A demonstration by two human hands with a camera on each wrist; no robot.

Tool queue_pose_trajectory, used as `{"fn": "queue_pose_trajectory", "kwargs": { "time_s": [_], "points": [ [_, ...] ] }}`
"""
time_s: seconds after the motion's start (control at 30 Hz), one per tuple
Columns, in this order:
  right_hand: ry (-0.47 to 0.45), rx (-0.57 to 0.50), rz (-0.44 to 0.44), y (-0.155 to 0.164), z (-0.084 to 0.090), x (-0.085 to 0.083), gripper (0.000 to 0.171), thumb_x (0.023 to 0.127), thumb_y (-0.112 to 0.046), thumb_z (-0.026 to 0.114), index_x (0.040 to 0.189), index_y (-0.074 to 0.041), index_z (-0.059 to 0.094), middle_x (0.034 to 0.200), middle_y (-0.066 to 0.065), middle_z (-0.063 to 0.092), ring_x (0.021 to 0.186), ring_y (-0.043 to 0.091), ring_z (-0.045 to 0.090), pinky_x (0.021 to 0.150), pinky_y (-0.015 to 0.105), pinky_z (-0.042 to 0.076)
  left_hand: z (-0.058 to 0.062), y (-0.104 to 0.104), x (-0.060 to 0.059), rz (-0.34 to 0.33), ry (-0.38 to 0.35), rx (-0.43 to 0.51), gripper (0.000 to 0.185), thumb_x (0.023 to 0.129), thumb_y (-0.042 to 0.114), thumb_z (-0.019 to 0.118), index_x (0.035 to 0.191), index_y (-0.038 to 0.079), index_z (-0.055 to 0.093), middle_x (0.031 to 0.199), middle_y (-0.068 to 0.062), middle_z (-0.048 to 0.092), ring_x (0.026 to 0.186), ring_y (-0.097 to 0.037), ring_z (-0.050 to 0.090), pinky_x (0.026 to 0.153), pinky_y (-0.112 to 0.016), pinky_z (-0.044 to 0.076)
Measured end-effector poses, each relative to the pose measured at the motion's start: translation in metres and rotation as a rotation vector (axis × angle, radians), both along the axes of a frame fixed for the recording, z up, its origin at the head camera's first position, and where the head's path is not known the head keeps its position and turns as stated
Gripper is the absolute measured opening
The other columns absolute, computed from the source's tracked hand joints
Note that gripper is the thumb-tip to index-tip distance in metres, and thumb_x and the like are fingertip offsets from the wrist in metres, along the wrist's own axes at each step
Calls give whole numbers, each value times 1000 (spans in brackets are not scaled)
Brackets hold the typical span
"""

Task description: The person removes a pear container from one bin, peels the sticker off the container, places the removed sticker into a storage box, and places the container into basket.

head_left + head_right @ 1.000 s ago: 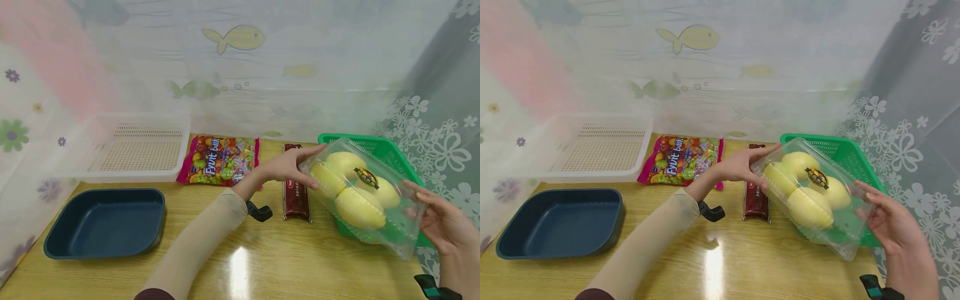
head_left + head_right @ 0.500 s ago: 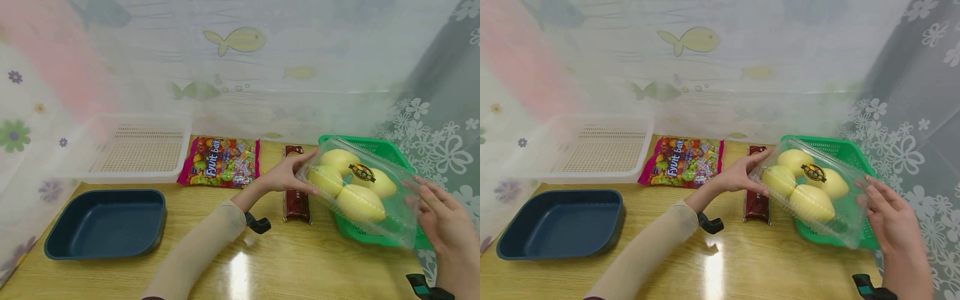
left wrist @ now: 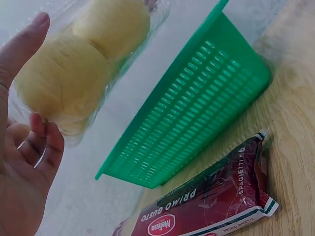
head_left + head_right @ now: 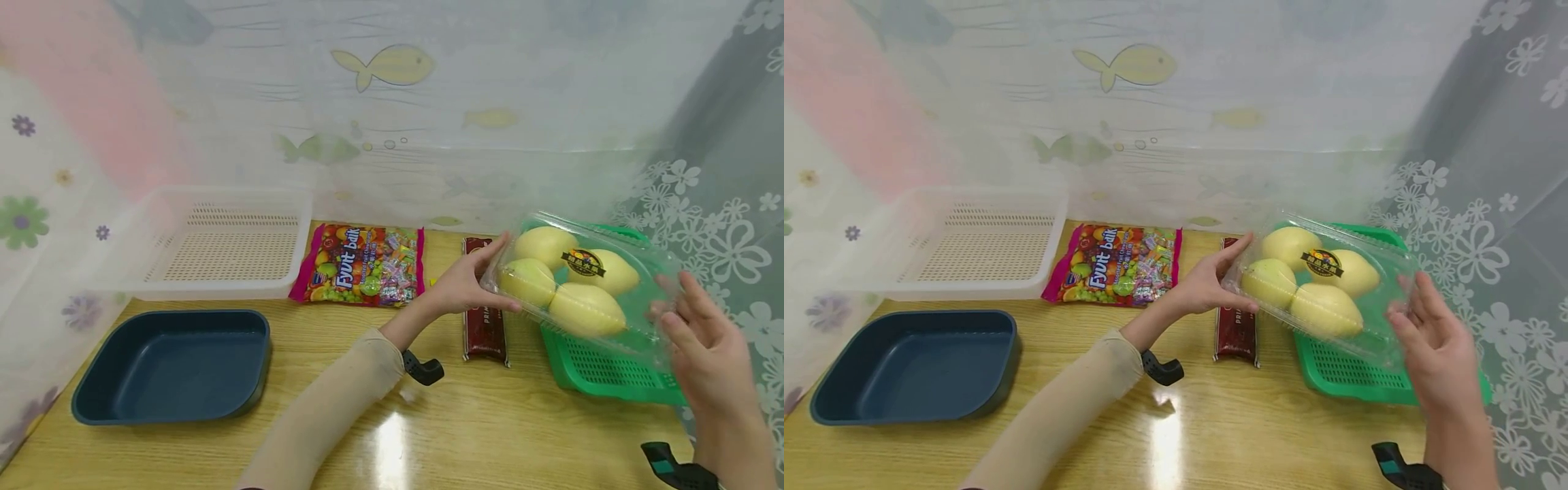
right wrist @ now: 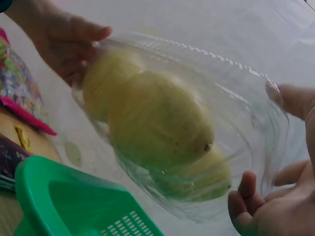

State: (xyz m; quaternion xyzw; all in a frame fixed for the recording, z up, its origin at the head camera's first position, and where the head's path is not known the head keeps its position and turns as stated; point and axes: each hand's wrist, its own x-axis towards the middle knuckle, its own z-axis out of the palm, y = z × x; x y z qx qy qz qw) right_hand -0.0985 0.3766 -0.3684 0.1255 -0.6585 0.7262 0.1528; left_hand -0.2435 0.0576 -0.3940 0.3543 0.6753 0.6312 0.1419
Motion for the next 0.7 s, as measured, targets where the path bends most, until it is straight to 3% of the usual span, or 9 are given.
{"fn": "queue_pose_trajectory", "kwargs": {
  "time_s": [0.17,0.2,0.27,0.33,0.43,0.5,0.6,0.63,0.7],
  "points": [
    [-241,222,-401,-17,9,1,60,112,-18,52,168,-23,29,170,-6,38,118,-7,54,122,11,19,2,3,5,17,31,-7,122,80,5,93,172,21,15,176,6,23,151,-5,39,107,-18,47],
    [-283,261,-481,-20,11,1,59,112,-22,53,167,-23,33,162,-8,50,112,-9,56,123,14,19,3,3,6,18,34,-9,122,80,6,94,172,21,15,176,6,23,151,-5,38,107,-18,47],
    [-349,269,-595,-26,16,-2,51,110,-27,57,160,-22,48,142,-15,66,101,-10,61,109,9,37,4,4,7,17,32,-7,122,80,5,94,171,23,15,176,7,22,151,-5,38,107,-17,47],
    [-379,244,-660,-30,19,-4,34,108,-29,60,141,-24,60,118,-24,72,86,-8,65,73,8,44,5,4,9,15,29,-5,121,81,6,93,171,24,15,175,9,23,151,-5,39,106,-18,47],
    [-372,151,-690,-32,22,-5,13,105,-30,66,116,-25,61,97,-28,73,68,-3,66,46,26,19,5,4,11,7,22,5,121,81,5,93,172,24,15,175,12,22,151,-4,38,106,-18,48],
    [-364,121,-684,-32,23,-5,14,104,-30,67,116,-23,63,98,-26,75,68,-1,65,45,22,23,6,4,11,7,24,14,121,81,4,93,172,23,15,176,9,22,151,-4,38,106,-18,47],
    [-324,87,-608,-28,21,-2,35,105,-29,65,139,-18,62,114,-22,72,72,2,63,57,9,39,6,4,11,22,31,22,121,81,4,93,172,23,15,176,8,21,153,-4,34,109,-18,45],
    [-311,95,-562,-27,20,0,44,106,-28,63,148,-17,57,124,-18,70,86,3,67,68,7,45,6,4,12,32,39,20,121,81,5,93,172,23,15,176,7,21,154,-4,33,110,-19,44],
    [-239,87,-430,-23,15,2,59,109,-18,61,163,-14,40,143,-11,61,90,4,65,78,8,50,6,3,13,59,53,4,119,82,9,93,172,25,15,176,10,20,155,-5,30,113,-21,42]
  ]
}}
